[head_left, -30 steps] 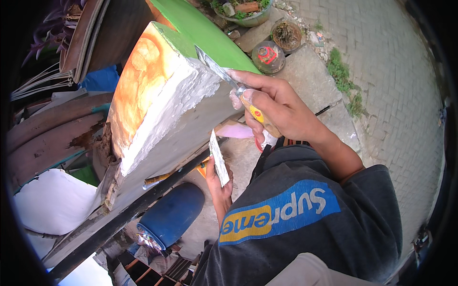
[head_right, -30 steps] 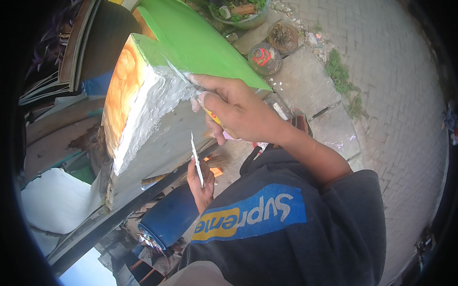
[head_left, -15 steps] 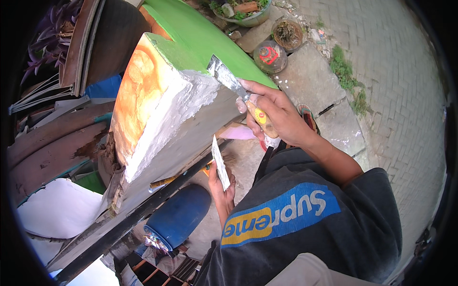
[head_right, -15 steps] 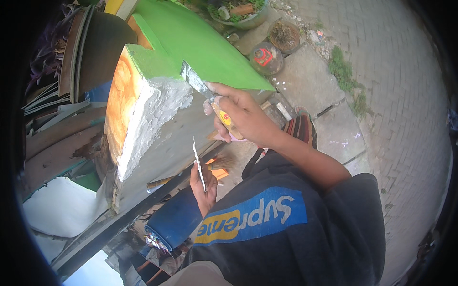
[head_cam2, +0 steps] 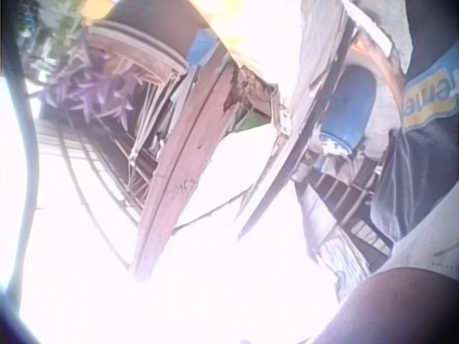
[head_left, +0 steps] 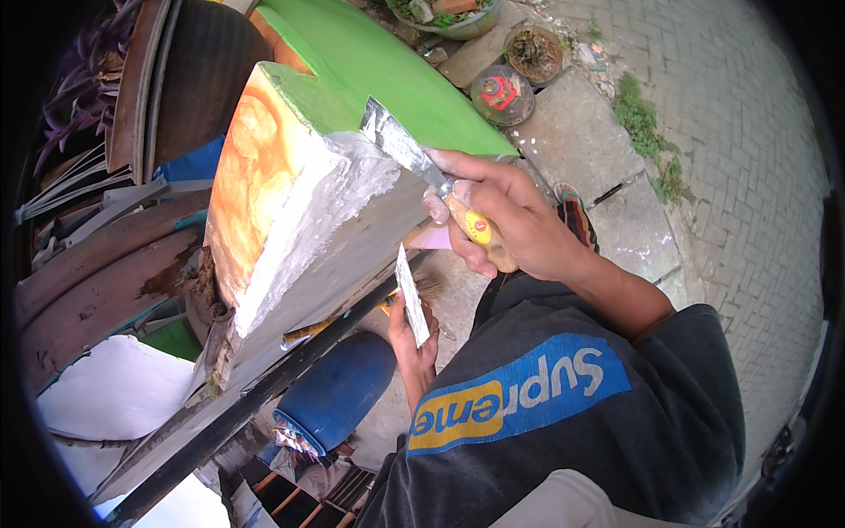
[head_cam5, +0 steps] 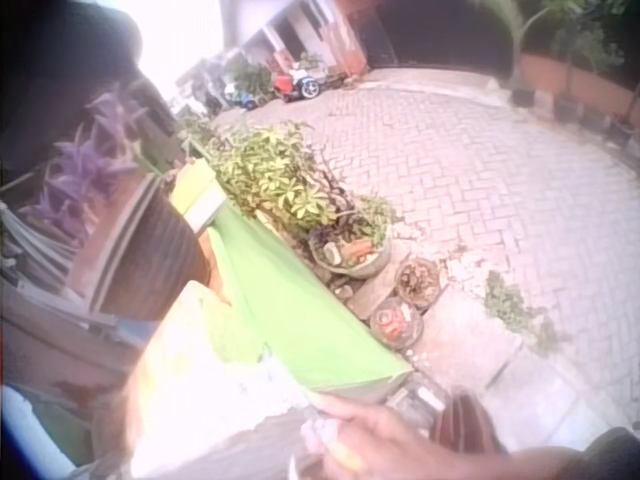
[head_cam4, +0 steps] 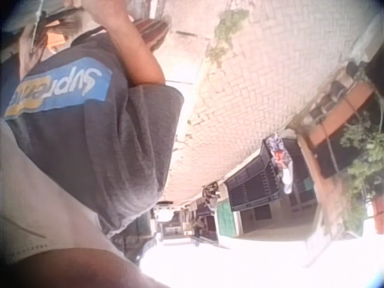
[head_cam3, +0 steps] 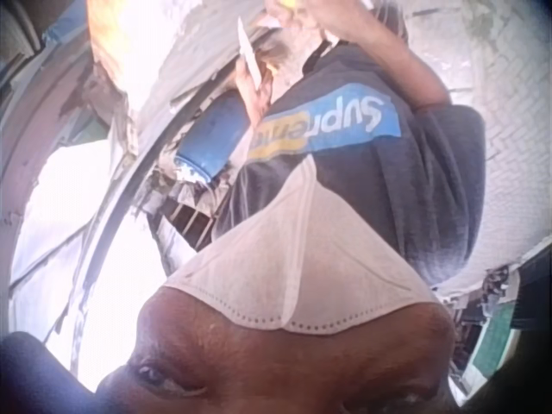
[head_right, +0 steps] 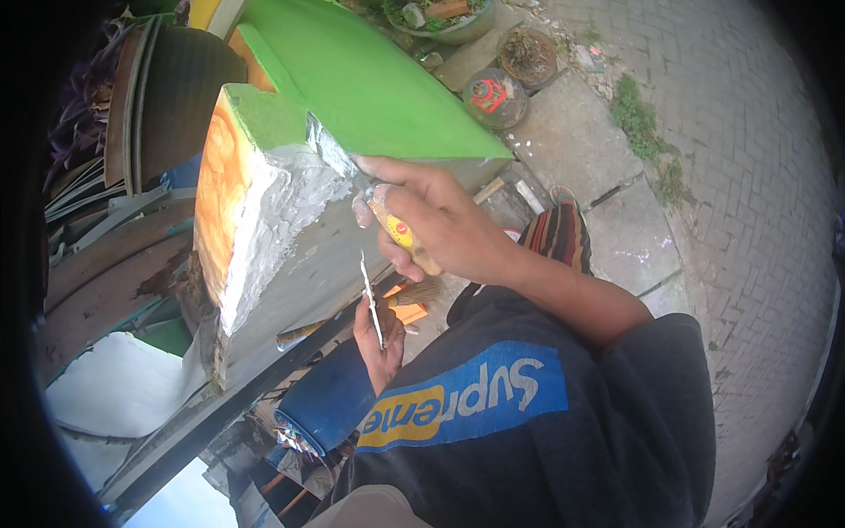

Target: The person uses a trowel and a putty knife to scoop white plaster from a bucket and apply it to a vertical wall surface. They repeatedly smooth and spread the material along the wall edge, occasionally scraping excess back onto the trowel.

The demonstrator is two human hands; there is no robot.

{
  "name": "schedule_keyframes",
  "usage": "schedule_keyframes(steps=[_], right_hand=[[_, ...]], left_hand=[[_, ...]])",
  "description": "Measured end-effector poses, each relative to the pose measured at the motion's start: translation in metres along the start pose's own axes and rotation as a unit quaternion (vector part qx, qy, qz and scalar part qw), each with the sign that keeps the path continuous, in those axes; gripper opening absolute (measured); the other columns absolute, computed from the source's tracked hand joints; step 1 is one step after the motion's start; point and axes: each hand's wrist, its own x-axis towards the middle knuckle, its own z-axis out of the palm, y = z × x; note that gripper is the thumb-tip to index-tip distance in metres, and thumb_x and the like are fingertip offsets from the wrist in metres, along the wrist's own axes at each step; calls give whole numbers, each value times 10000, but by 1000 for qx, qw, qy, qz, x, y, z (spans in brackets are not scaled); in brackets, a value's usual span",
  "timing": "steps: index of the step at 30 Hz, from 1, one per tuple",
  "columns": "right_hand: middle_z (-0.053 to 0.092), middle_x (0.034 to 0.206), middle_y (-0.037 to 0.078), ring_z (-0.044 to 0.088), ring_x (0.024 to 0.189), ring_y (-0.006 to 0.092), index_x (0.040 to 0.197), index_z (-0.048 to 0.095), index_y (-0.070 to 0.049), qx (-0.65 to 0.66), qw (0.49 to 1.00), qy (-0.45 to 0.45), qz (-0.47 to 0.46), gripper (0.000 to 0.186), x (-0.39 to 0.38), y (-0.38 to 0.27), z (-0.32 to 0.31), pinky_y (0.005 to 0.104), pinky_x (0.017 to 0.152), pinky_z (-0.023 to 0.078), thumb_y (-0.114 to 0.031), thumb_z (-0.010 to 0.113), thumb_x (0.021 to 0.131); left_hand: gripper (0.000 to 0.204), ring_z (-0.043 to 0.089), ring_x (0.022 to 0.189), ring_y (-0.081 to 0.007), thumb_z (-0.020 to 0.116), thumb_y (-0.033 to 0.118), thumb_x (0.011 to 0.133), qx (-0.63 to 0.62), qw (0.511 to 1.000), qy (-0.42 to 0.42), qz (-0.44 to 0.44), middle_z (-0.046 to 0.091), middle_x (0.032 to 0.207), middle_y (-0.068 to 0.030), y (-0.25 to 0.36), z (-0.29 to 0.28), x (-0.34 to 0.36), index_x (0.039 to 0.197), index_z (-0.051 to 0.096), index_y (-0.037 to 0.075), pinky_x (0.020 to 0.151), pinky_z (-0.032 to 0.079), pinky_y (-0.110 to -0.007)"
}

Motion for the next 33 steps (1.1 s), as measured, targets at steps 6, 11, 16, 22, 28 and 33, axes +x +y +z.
schedule_keyframes(steps=[6,11,16,22,28,33], right_hand=[[530,925,127,495,541,126,1431,227,52,13,1000,-19,1,509,-1,-7,11,241,429,429,-113,339,963],[532,907,129,496,544,129,1443,233,15,64,997,-49,-14,500,-2,-16,13,251,449,443,-108,321,967],[535,836,139,494,521,142,1439,271,-27,3,999,32,0,481,-2,4,-4,258,411,433,-111,290,966],[529,706,141,474,483,147,1417,313,-29,21,997,69,27,464,-3,4,1,260,373,406,-115,287,961],[530,863,121,491,523,126,1419,243,42,57,998,-11,35,492,-3,-12,2,244,415,414,-128,325,965],[511,653,96,468,477,127,1408,256,46,61,997,-19,40,477,-5,-14,11,243,415,400,-138,328,974]], left_hand=[[198,420,391,-53,541,296,937,42,997,-56,-13,525,573,24,1,-12,6,891,564,105,345,301,-203],[203,423,388,-54,535,299,938,33,999,-37,-5,531,577,19,-1,-15,7,889,564,104,343,302,-200],[185,287,332,-59,503,216,961,13,999,36,2,377,508,23,2,6,-3,871,531,57,295,236,-209],[171,298,345,-57,506,201,959,-1,1000,28,-8,395,526,17,2,0,-1,899,537,45,298,233,-212],[165,296,342,-60,510,196,956,-14,1000,7,-4,405,527,16,0,-4,3,908,541,42,301,233,-212],[213,418,381,-55,543,299,937,25,998,-53,-2,536,602,15,-2,-20,10,906,558,89,325,290,-200]])
